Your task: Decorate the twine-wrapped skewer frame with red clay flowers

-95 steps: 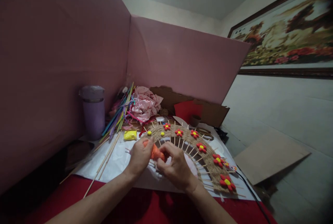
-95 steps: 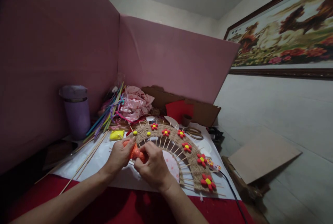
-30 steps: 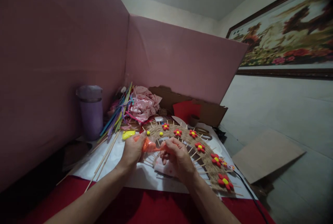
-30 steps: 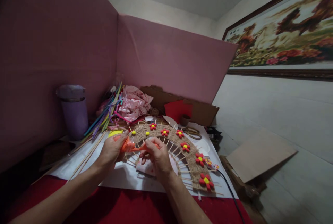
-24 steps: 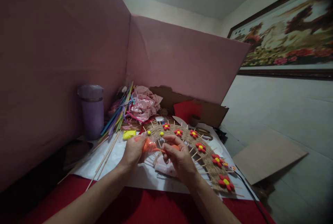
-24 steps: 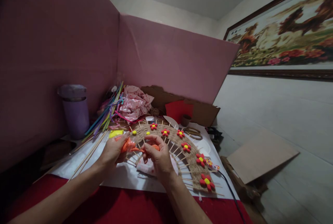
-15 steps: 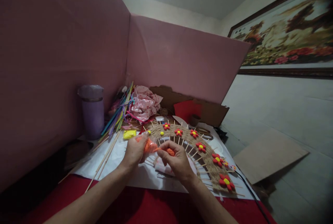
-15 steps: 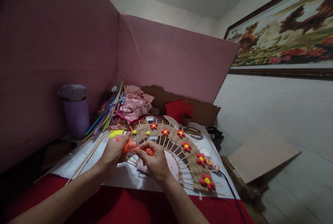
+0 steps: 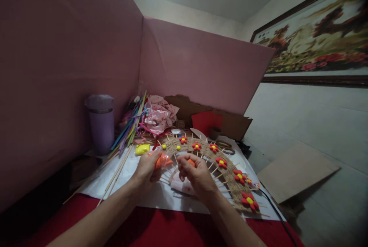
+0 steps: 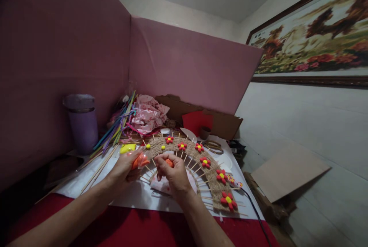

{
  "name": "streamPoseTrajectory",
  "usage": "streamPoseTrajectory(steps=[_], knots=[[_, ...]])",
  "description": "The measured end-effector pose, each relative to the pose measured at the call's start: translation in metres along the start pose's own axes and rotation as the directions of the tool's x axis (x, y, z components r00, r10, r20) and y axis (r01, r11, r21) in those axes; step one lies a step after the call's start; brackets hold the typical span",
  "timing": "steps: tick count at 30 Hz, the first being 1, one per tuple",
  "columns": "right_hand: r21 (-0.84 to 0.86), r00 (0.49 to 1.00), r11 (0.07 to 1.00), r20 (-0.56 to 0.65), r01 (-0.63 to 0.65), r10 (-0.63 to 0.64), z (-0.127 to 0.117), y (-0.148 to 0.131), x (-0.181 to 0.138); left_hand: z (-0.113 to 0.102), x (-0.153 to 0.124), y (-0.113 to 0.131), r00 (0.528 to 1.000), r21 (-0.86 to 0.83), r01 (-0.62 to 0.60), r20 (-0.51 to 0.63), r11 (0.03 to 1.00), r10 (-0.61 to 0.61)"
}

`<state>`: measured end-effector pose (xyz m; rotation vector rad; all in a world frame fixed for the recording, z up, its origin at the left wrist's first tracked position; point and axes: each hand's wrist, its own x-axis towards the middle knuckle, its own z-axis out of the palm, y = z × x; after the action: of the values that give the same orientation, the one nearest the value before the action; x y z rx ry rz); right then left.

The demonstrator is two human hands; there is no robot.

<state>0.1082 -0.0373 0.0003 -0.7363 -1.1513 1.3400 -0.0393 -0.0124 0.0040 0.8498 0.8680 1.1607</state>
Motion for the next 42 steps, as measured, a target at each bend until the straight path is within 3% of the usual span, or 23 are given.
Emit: streamPoseTrajectory(steps=[3, 8, 15, 20, 22, 24, 26, 28, 30, 33, 42], knots=[[-0.144, 0.999, 0.988, 0.003, -0.050, 0.050, 0.005, 0.004, -0.002, 0.000, -0.001, 0.000, 0.997, 0.004, -0.017, 0.074, 1.000, 0.016], [-0.158, 0.991, 0.978, 0.005, -0.135, 0.137, 0.010, 0.007, -0.005, 0.005, -0.004, 0.000, 0.996, 0.093, -0.093, 0.021, 0.991, 0.092], [-0.193, 0.999, 0.980, -0.004, -0.045, 0.046, 0.010, 0.004, -0.006, 0.007, -0.007, -0.001, 0.987, 0.140, -0.159, 0.014, 0.977, 0.159], [0.024, 0.997, 0.997, 0.010, -0.070, 0.070, 0.010, 0.002, -0.005, 0.007, -0.007, -0.004, 0.996, 0.124, -0.063, 0.067, 0.990, 0.055], [0.025, 0.996, 0.996, 0.018, -0.084, 0.084, 0.012, 0.001, -0.007, 0.004, -0.005, -0.005, 0.995, 0.090, 0.000, 0.104, 0.996, -0.009], [-0.104, 0.999, 0.995, -0.040, -0.002, -0.002, 0.015, 0.001, -0.010, 0.001, -0.002, -0.006, 0.995, 0.047, 0.037, 0.095, 0.998, -0.042], [-0.292, 0.979, 0.945, -0.095, 0.145, -0.179, 0.017, 0.001, -0.013, -0.001, 0.000, -0.007, 0.998, 0.007, 0.039, 0.049, 0.999, -0.039], [-0.432, 0.944, 0.863, -0.071, 0.262, -0.322, 0.018, 0.002, -0.016, -0.002, 0.001, -0.007, 1.000, -0.014, 0.019, 0.010, 1.000, -0.019], [-0.508, 0.923, 0.797, -0.009, 0.326, -0.384, 0.018, 0.004, -0.017, -0.001, 0.001, -0.008, 1.000, -0.017, 0.001, 0.004, 1.000, -0.001], [-0.556, 0.914, 0.758, 0.011, 0.342, -0.405, 0.016, 0.006, -0.016, 0.001, -0.001, -0.008, 1.000, -0.002, -0.003, 0.023, 1.000, 0.003], [-0.594, 0.941, 0.754, 0.018, 0.282, -0.337, 0.016, 0.005, -0.015, 0.001, -0.005, -0.006, 0.999, 0.033, -0.011, 0.047, 0.999, 0.009]])
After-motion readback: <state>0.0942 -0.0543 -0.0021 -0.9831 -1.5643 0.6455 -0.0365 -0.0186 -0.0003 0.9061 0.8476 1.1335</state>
